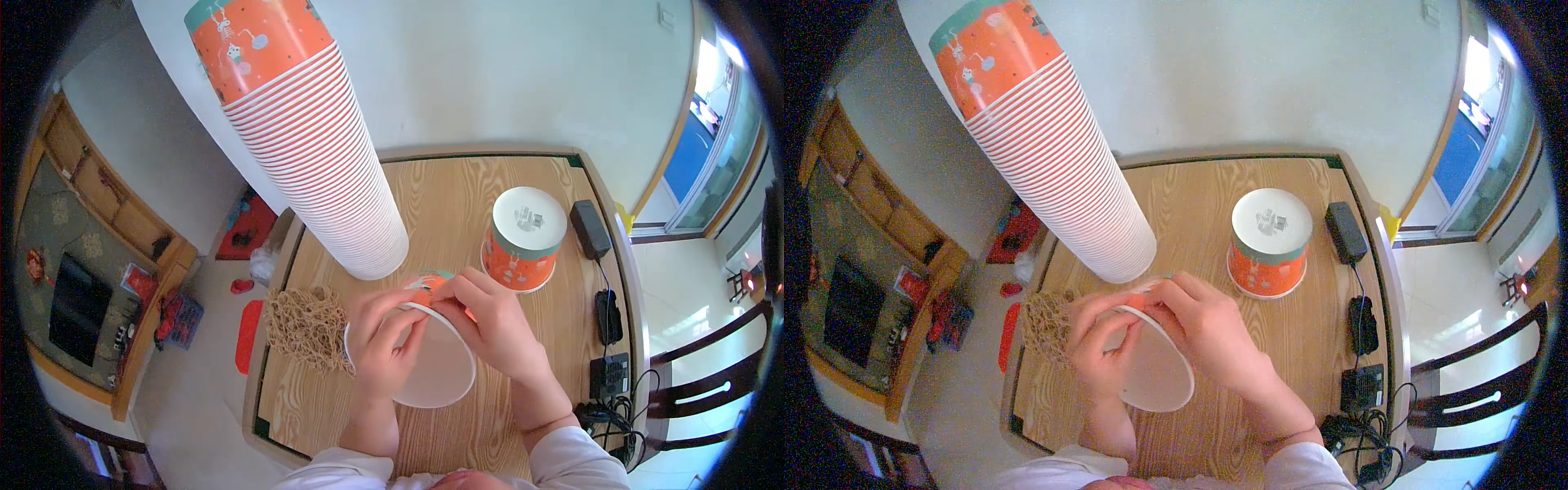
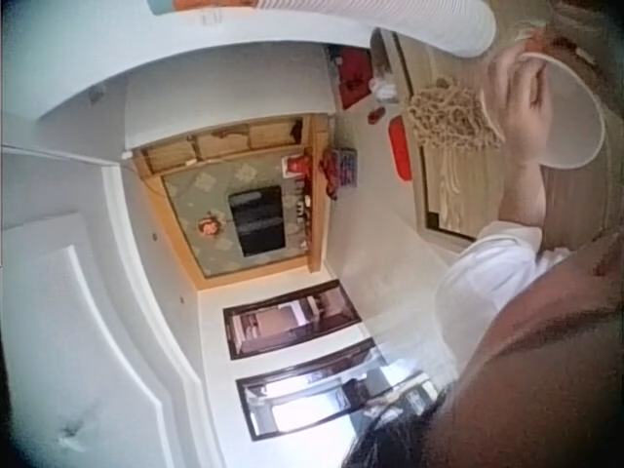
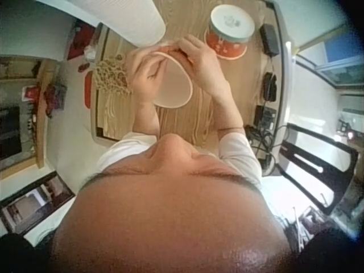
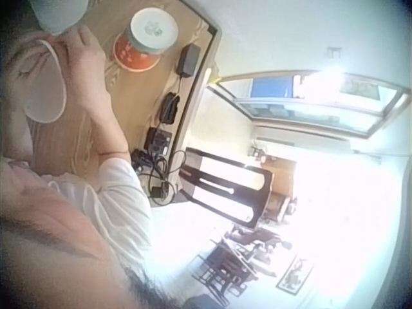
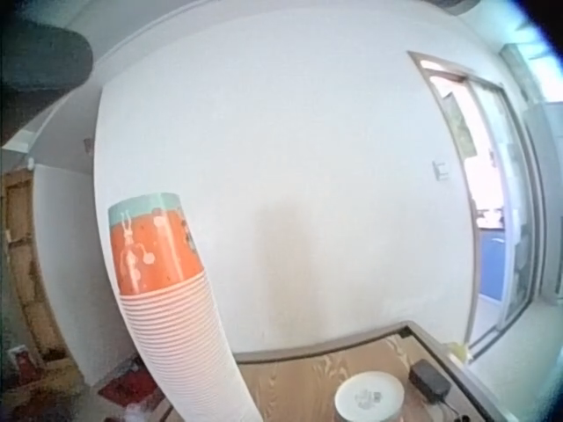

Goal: The person is stretching rubber bands around the rims of paper cups.

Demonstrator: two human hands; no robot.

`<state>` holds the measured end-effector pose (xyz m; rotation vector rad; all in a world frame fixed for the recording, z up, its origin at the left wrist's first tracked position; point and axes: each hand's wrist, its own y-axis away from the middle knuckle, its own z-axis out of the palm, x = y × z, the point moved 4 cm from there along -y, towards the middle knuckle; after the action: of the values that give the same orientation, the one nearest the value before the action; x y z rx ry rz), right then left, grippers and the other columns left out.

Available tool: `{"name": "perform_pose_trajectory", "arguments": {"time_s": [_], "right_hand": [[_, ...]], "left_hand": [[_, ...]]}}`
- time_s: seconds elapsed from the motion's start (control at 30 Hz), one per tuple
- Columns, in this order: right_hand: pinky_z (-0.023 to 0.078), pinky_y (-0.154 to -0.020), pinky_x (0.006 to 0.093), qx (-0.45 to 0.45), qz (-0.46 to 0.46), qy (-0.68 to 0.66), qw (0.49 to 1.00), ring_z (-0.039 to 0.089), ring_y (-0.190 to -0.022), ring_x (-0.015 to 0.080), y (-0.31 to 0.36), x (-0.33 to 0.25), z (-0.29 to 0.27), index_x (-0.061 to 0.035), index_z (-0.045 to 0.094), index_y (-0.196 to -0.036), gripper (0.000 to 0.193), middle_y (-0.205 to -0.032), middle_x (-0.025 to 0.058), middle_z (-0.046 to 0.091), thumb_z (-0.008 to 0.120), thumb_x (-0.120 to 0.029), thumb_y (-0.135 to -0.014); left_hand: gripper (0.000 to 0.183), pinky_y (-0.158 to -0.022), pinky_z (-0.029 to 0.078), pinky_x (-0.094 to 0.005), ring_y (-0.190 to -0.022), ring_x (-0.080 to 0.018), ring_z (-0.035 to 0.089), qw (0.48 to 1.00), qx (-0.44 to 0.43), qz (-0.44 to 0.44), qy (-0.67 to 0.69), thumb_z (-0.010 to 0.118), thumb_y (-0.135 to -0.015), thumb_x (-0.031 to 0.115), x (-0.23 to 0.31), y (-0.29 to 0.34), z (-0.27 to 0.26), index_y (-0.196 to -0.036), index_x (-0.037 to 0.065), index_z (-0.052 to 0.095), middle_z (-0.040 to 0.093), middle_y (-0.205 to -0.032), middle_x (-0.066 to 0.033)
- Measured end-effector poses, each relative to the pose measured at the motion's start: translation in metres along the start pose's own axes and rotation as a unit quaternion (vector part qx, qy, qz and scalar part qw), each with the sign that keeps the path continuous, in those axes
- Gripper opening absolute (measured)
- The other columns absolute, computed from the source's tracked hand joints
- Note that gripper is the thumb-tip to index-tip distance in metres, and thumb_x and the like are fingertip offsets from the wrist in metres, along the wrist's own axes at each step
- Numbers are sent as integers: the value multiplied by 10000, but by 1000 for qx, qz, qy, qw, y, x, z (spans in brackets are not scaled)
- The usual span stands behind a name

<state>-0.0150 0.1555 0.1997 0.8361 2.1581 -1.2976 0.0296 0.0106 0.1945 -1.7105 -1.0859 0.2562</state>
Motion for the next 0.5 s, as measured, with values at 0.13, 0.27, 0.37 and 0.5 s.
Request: {"name": "perform_pose_trajectory", "arguments": {"time_s": [0.13,0.27,0.37,0.5], "right_hand": [[468,-613,386,-12,17,47,999,593,-734,316,5,12,7,-29,572,-898,75,-802,128,591,615,-74,-855],[467,-602,452,-87,73,117,987,603,-731,367,8,28,18,-36,504,-936,107,-760,164,607,547,-121,-887],[459,-573,467,-127,100,155,975,606,-688,374,11,36,25,-49,487,-942,110,-702,158,609,534,-136,-894],[450,-540,444,-169,160,159,960,611,-630,351,11,37,27,-65,508,-916,101,-639,130,612,547,-155,-895]], "left_hand": [[193,-769,495,-378,-901,-275,606,994,-82,-76,13,741,-684,-4,-9,9,9,-841,51,644,625,-994,-65],[157,-750,498,-382,-894,-291,604,979,-166,-119,23,716,-712,7,-15,18,13,-836,41,627,614,-971,-88],[134,-725,501,-380,-873,-293,611,964,-231,-129,30,700,-728,20,-18,20,14,-828,37,613,607,-940,-96],[122,-721,511,-364,-823,-278,637,924,-319,-187,98,696,-737,38,-24,26,14,-823,21,611,623,-922,-99]]}}
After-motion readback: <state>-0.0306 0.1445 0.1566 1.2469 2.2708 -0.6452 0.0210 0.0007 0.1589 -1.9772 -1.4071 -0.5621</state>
